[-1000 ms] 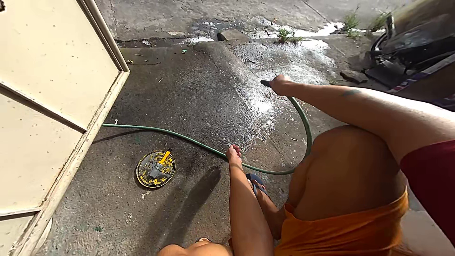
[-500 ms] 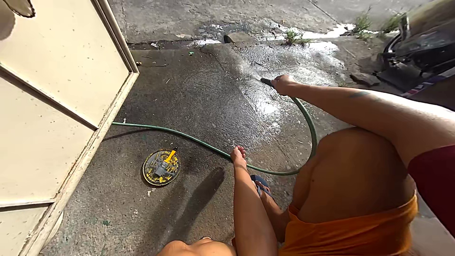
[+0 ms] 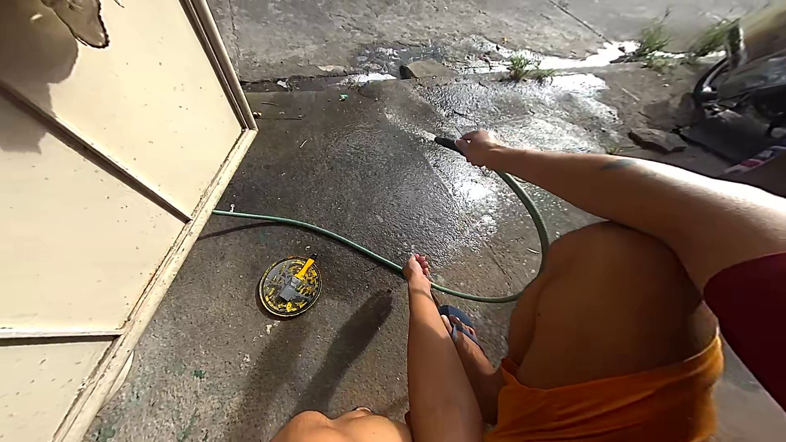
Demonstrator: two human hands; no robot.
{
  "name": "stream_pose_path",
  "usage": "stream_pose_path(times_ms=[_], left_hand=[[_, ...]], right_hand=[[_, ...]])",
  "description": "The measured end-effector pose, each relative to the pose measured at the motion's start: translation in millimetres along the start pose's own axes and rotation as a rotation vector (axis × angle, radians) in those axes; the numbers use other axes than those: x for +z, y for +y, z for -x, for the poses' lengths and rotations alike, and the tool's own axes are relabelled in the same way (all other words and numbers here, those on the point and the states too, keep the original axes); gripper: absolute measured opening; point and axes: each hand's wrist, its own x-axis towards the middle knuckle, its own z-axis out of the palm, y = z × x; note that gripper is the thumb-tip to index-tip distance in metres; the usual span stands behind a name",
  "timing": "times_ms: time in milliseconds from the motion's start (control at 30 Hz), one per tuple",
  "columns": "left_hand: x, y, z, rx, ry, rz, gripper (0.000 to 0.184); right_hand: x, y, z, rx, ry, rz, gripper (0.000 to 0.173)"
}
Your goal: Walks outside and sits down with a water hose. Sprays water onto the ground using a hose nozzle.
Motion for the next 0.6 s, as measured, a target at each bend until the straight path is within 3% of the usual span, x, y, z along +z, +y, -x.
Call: stream_pose_path(times_ms=[600], left_hand=[[-10, 8, 2, 0.046, 0.031, 0.034, 0.034]], right_hand=[[23, -48, 4, -0.136, 0.003, -0.029, 0.043]])
